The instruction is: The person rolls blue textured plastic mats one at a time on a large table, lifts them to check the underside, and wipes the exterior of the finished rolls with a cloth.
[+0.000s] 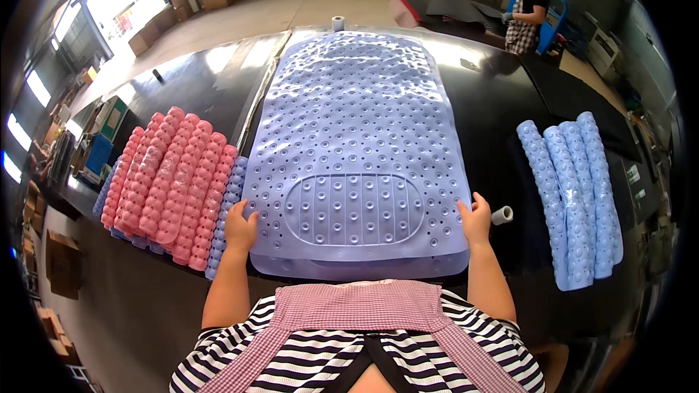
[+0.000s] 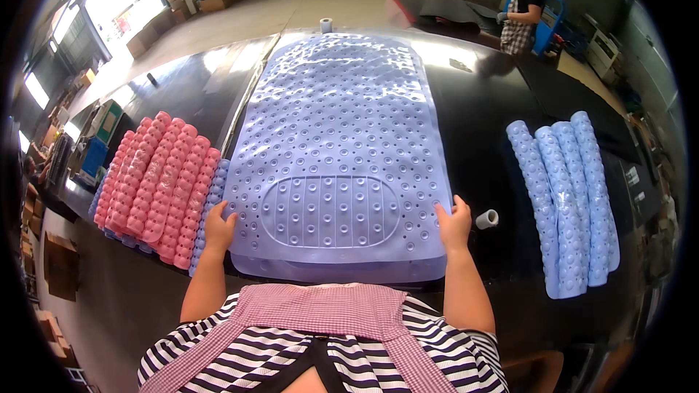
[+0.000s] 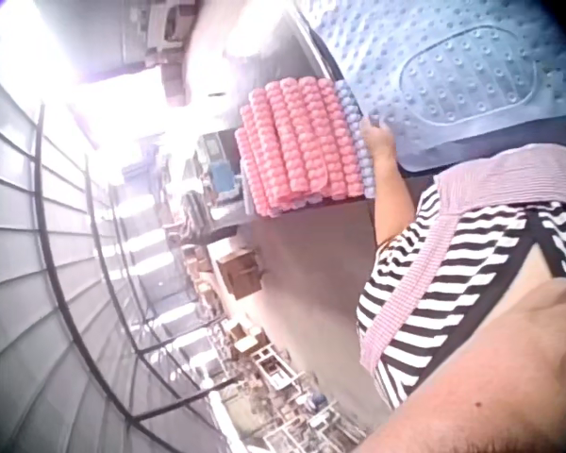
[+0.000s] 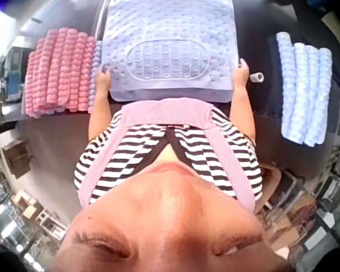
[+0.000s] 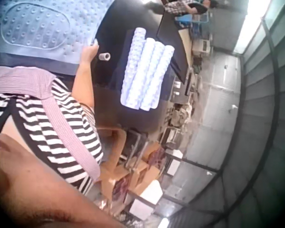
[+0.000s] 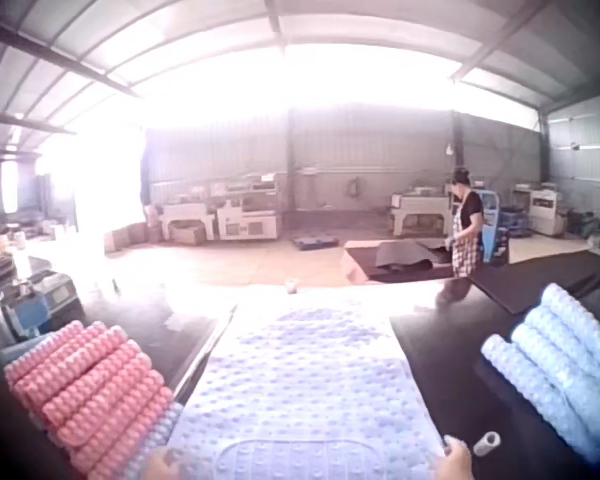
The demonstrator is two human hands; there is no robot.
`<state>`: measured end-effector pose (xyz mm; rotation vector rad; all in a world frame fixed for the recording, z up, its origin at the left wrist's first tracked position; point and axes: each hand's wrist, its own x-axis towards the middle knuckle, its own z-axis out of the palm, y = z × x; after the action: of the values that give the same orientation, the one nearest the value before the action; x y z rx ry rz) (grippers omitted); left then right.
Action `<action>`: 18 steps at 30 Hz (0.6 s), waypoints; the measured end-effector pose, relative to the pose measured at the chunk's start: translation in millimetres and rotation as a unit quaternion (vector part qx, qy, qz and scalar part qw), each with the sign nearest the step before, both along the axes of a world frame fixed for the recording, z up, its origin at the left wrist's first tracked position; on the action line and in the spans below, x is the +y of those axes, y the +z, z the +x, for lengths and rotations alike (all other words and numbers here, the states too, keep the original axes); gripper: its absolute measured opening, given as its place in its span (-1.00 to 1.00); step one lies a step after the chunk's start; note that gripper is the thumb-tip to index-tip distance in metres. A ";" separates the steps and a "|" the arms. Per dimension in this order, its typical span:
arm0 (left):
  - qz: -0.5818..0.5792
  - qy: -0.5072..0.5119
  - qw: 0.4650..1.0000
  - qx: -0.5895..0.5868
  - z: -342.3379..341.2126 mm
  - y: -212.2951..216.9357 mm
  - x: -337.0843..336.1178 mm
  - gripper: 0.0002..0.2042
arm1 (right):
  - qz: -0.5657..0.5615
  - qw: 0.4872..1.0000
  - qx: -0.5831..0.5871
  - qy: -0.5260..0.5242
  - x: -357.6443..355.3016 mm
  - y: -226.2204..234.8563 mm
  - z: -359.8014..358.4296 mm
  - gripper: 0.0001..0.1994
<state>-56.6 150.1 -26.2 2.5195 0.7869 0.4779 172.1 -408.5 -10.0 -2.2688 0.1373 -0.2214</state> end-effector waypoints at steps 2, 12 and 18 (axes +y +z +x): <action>-0.028 0.018 0.999 -0.022 3.8 10.2 -3.7 -0.39 | 0.036 0.997 0.063 0.034 8.5 26.9 11.1 -0.59; -0.025 -0.034 0.994 -0.101 2.0 27.2 -3.5 -0.43 | 0.141 0.985 -0.087 0.059 9.4 76.3 -32.3 -0.81; -0.326 -0.022 0.936 -0.130 -35.9 -11.6 5.5 -0.52 | 0.211 0.975 0.032 0.051 -31.5 -18.7 -34.2 -0.77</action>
<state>-92.4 155.6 -37.8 1.8100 0.6483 0.4330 137.8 -440.0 -28.7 -1.8527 0.0910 -0.0553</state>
